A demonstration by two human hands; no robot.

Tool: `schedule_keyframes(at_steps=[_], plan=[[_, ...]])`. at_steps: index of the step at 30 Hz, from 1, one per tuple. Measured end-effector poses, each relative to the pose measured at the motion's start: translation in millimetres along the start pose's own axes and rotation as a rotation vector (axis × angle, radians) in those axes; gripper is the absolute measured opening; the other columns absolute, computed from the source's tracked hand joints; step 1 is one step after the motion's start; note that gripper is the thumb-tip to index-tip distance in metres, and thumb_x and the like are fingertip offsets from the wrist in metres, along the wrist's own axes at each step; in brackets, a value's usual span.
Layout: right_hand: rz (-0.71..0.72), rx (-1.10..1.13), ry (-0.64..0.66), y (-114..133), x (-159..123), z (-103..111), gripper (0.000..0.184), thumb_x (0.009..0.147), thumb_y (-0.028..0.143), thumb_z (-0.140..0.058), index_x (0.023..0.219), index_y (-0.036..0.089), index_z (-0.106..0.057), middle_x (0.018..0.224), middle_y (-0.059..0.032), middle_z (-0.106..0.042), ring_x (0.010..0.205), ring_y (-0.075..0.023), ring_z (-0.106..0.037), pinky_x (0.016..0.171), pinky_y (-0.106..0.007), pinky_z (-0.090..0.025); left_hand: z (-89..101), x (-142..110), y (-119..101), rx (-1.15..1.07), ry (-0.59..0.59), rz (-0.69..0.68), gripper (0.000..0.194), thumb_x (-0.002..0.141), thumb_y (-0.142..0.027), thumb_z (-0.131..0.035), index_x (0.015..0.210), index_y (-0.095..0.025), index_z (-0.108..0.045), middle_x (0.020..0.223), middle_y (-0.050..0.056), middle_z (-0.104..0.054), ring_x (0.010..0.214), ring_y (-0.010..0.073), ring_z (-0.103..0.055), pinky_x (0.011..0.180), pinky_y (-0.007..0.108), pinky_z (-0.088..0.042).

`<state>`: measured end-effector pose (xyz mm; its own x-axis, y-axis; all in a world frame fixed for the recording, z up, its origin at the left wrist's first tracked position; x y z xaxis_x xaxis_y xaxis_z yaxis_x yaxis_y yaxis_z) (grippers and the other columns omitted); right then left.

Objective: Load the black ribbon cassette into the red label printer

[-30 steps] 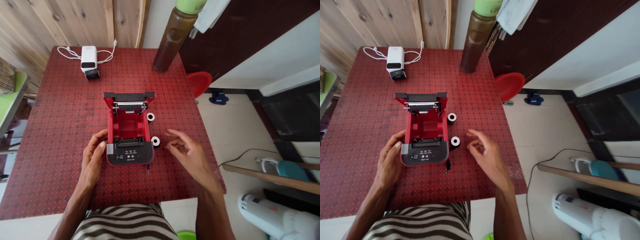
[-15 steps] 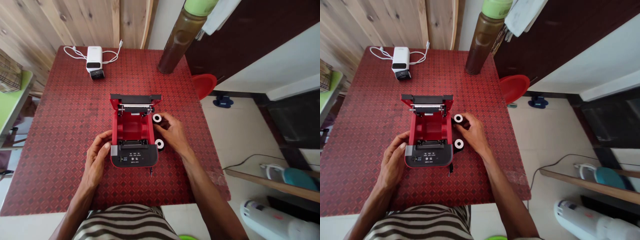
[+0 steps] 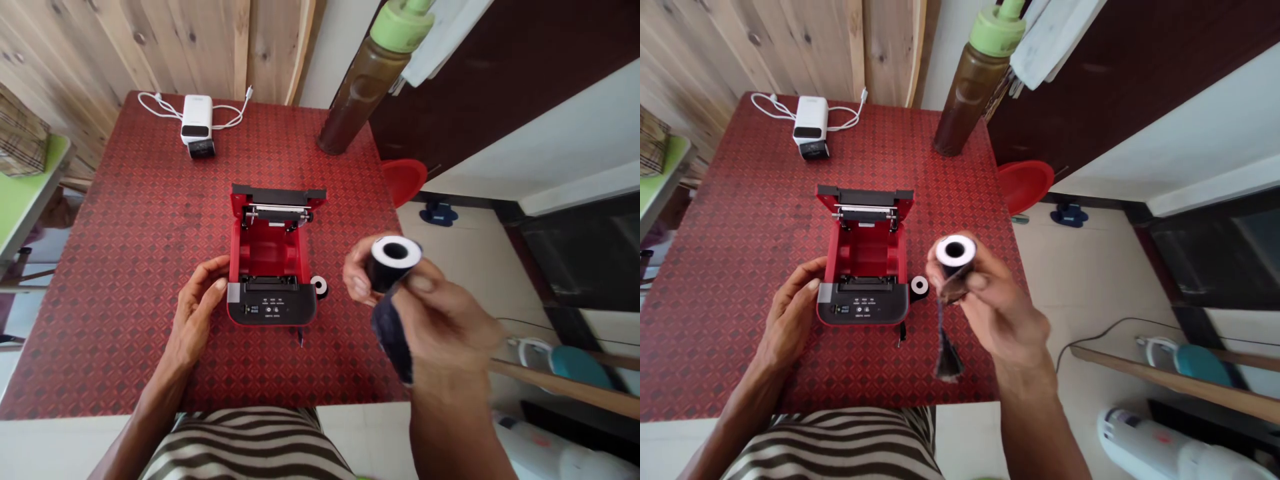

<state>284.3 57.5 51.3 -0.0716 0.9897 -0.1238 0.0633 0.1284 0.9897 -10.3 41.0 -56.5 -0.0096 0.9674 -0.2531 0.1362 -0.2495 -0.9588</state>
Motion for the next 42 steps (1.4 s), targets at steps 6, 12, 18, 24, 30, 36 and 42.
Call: schedule_keyframes(at_steps=[6, 12, 18, 24, 30, 36, 42], plan=[[0.043, -0.216, 0.107, -6, 3, -34, 0.036, 0.097, 0.052, -0.089, 0.116, 0.032, -0.066, 0.098, 0.0002, -0.073, 0.080, -0.0199, -0.067, 0.066, -0.033, -0.056, -1.3, -1, 1, -0.013, 0.022, 0.001, 0.053, 0.103, -0.062, -0.082, 0.139, -0.025, -0.079, 0.138, 0.011, -0.085, 0.138, 0.0382, -0.075, 0.118, 0.051, -0.056], [0.210, -0.699, 0.178, 12, 6, -64, 0.020, 0.110, 0.040, -0.076, 0.123, 0.031, -0.064, 0.107, -0.0012, -0.078, 0.090, -0.0214, -0.076, 0.079, -0.036, -0.062, -5.1, -2, -5, -0.023, 0.036, 0.017, 0.055, 0.102, -0.063, -0.082, 0.139, -0.023, -0.078, 0.140, 0.013, -0.084, 0.136, 0.0376, -0.076, 0.115, 0.050, -0.058], [0.379, -1.085, 0.172, 13, 16, -94, 0.020, 0.110, 0.023, -0.068, 0.129, 0.026, -0.075, 0.122, -0.0100, -0.081, 0.116, -0.0323, -0.075, 0.103, -0.051, -0.061, -5.1, -2, -9, 0.016, 0.038, 0.006, 0.053, 0.102, -0.063, -0.081, 0.137, -0.024, -0.080, 0.136, 0.012, -0.085, 0.127, 0.0368, -0.079, 0.111, 0.051, -0.060], [0.413, -1.361, 0.131, 0, 28, -106, 0.016, 0.107, 0.017, -0.068, 0.115, 0.025, -0.079, 0.117, -0.0133, -0.086, 0.113, -0.0360, -0.072, 0.093, -0.049, -0.053, -4.4, -3, -9, 0.011, 0.038, 0.006, 0.054, 0.102, -0.064, -0.081, 0.138, -0.023, -0.080, 0.136, 0.012, -0.085, 0.125, 0.0357, -0.079, 0.110, 0.050, -0.061], [0.332, -1.428, 0.187, -9, 43, -109, 0.014, 0.104, 0.015, -0.068, 0.107, 0.021, -0.080, 0.109, -0.0154, -0.087, 0.105, -0.0362, -0.074, 0.092, -0.050, -0.052, -5.5, -5, -7, -0.010, 0.043, 0.038, 0.055, 0.103, -0.062, -0.081, 0.142, -0.023, -0.078, 0.140, 0.012, -0.084, 0.128, 0.0355, -0.077, 0.113, 0.050, -0.058], [0.285, -1.491, 0.263, -20, 63, -113, 0.016, 0.102, 0.011, -0.070, 0.102, 0.021, -0.083, 0.104, -0.0154, -0.087, 0.109, -0.0381, -0.077, 0.100, -0.054, -0.053, -5.1, -5, -7, -0.014, 0.036, 0.037, 0.054, 0.103, -0.062, -0.081, 0.142, -0.023, -0.079, 0.138, 0.013, -0.083, 0.123, 0.0337, -0.078, 0.110, 0.048, -0.058], [0.300, -1.474, 0.248, -27, 69, -113, 0.016, 0.101, 0.012, -0.072, 0.098, 0.023, -0.082, 0.107, -0.0137, -0.088, 0.117, -0.0384, -0.077, 0.111, -0.056, -0.049, -4.6, -5, -6, -0.017, 0.038, 0.039, 0.054, 0.104, -0.061, -0.081, 0.143, -0.023, -0.078, 0.140, 0.012, -0.083, 0.124, 0.0326, -0.077, 0.111, 0.047, -0.057]])
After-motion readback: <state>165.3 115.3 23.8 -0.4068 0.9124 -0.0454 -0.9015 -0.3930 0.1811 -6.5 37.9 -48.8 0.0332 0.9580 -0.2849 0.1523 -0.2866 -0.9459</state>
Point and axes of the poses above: each hand's wrist, its own x-axis towards the middle knuckle, its own z-axis out of the back of the hand, y = z × x, the point moved 7 cm from there along x, towards the middle knuckle
